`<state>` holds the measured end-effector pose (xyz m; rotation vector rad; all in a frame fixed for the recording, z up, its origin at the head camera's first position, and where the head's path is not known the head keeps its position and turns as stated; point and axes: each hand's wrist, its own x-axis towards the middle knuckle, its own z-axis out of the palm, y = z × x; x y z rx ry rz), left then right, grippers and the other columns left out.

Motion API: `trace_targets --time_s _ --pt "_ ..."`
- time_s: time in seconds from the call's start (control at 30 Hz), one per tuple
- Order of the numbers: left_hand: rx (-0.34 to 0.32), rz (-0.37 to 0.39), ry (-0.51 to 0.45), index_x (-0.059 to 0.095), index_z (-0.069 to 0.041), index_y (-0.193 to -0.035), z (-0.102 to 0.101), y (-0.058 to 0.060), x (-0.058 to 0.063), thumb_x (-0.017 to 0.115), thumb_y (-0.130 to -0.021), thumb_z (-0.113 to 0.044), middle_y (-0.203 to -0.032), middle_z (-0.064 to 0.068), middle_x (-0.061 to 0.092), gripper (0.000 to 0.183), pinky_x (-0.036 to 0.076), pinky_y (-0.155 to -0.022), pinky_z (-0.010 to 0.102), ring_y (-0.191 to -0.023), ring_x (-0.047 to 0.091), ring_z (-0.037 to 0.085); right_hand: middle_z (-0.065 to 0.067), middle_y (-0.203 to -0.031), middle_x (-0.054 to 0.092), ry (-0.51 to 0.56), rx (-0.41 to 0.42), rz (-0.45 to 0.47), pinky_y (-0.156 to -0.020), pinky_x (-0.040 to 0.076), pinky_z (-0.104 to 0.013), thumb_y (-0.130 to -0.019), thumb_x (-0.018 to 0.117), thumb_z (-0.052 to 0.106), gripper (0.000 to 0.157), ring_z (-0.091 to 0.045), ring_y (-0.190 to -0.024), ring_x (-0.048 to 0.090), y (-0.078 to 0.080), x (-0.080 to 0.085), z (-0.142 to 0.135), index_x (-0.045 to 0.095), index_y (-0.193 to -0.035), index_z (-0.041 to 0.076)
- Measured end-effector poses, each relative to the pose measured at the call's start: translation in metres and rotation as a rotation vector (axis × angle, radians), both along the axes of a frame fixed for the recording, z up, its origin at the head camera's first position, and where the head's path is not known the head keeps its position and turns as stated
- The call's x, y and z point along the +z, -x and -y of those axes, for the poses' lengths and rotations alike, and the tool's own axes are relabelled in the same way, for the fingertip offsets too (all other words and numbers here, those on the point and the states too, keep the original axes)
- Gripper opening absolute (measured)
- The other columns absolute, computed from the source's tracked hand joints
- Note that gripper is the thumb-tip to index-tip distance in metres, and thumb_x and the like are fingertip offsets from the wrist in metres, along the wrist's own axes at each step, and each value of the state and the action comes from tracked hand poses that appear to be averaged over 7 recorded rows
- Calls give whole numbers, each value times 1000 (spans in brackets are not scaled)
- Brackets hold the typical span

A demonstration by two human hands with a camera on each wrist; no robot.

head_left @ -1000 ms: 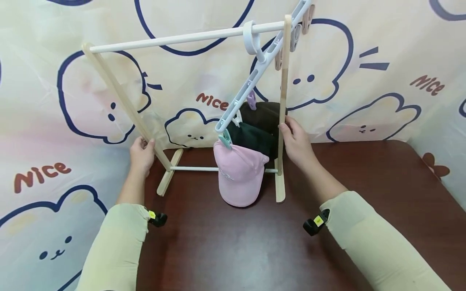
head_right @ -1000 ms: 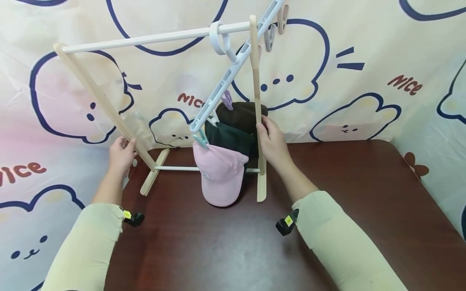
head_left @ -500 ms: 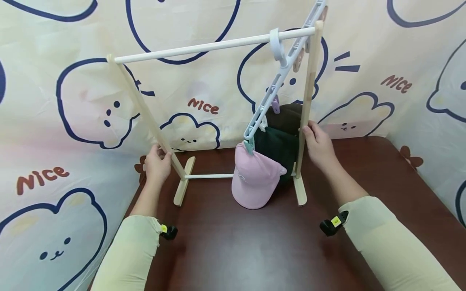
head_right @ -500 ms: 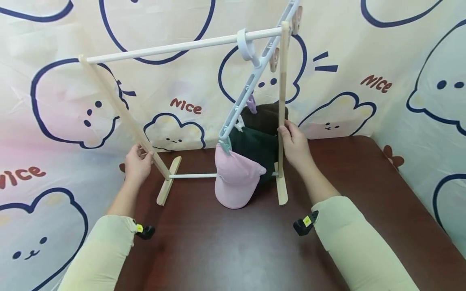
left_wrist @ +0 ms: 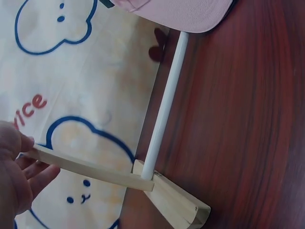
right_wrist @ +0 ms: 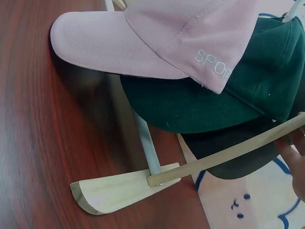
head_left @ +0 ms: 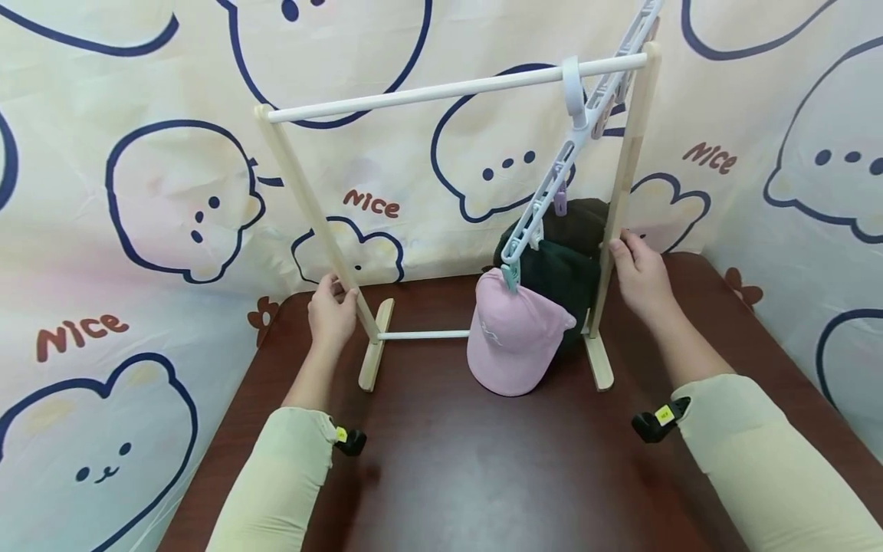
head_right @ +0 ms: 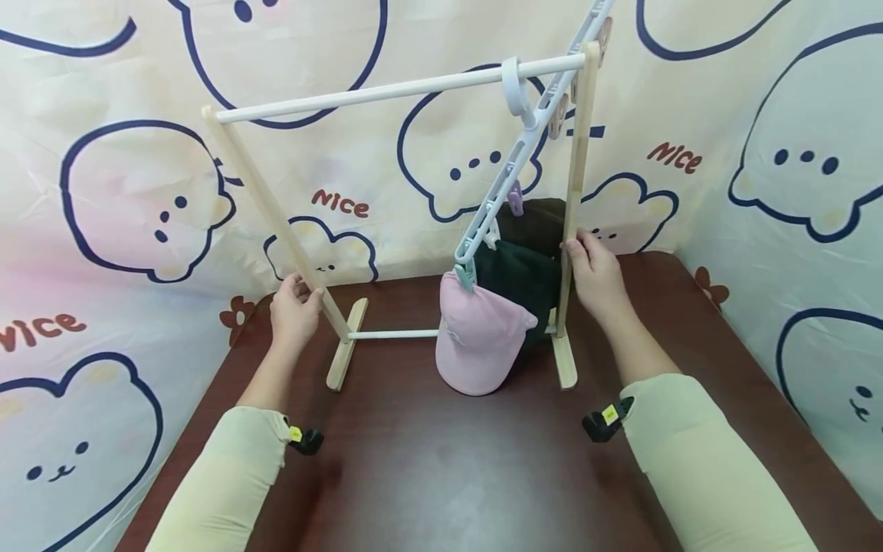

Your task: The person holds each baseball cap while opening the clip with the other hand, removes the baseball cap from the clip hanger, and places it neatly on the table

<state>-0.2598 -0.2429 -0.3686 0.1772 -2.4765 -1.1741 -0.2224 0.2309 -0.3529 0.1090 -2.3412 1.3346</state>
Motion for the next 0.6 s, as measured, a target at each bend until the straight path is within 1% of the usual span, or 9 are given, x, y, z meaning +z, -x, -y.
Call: trace_targets --time_s 0.1,0.17,0.23,0.27,0.33,0.4,0.43,0.5,0.6 --pt "-22 2 -31 50 -16 -132 -14 -1 -1 60 -92 -21 -124 8 62 42 50 -90 40 -106 63 23 -21 -130 52 20 -24 65 -97 39 -52 -99 34 49 57 -34 -113 50 -9 6 -11 43 -140 10" --pt "-48 -5 -66 50 -16 -132 -18 -1 0 60 -92 -20 -125 9 62 41 49 -92 40 -108 62 23 -20 -134 49 71 -47 112 -98 40 -52 -98 34 50 59 -33 -116 49 -10 13 -11 39 -143 13" --pt "-88 -13 -128 50 -14 -132 -23 -4 -1 59 -92 -19 -126 11 60 41 48 -93 40 -112 60 24 -15 -135 48 134 -114 119 -99 42 -46 -97 37 49 56 -29 -118 49 -15 20 -7 38 -144 18" --pt "-105 -19 -173 48 -14 -135 -27 -8 -3 58 -93 -18 -129 11 58 44 47 -96 40 -116 57 24 -12 -134 49 176 -156 98 -98 44 -41 -97 39 47 53 -24 -117 50 -18 22 -4 39 -143 21" --pt "-95 -74 -274 43 -12 -139 -38 -20 -12 58 -92 -14 -136 10 52 49 44 -100 40 -124 50 23 -8 -126 54 267 -245 -14 -93 46 -29 -97 45 39 44 -18 -110 53 -27 25 7 46 -137 22" --pt "-62 -162 -378 39 -13 -142 -55 -36 -23 58 -91 -9 -142 9 46 55 40 -104 40 -130 43 23 -6 -115 59 314 -304 -176 -85 44 -20 -95 52 29 34 -10 -99 54 -36 24 21 57 -126 16" --pt "-50 -221 -413 37 -14 -143 -65 -45 -28 58 -89 -5 -144 8 43 58 39 -105 41 -133 40 23 -6 -110 61 326 -307 -251 -80 43 -18 -94 55 25 29 -8 -94 54 -40 24 30 62 -119 13" --pt "-48 -329 -431 37 -15 -143 -86 -61 -38 58 -87 0 -147 4 39 61 35 -108 40 -136 35 21 -10 -101 64 321 -280 -376 -74 42 -15 -92 60 17 21 -4 -85 54 -47 21 49 67 -108 5" --pt "-138 -418 -367 42 -16 -140 -116 -80 -42 58 -87 2 -145 3 42 59 34 -108 39 -135 36 20 -12 -97 67 298 -195 -417 -71 45 -12 -89 64 13 18 1 -79 56 -54 14 77 69 -102 2"
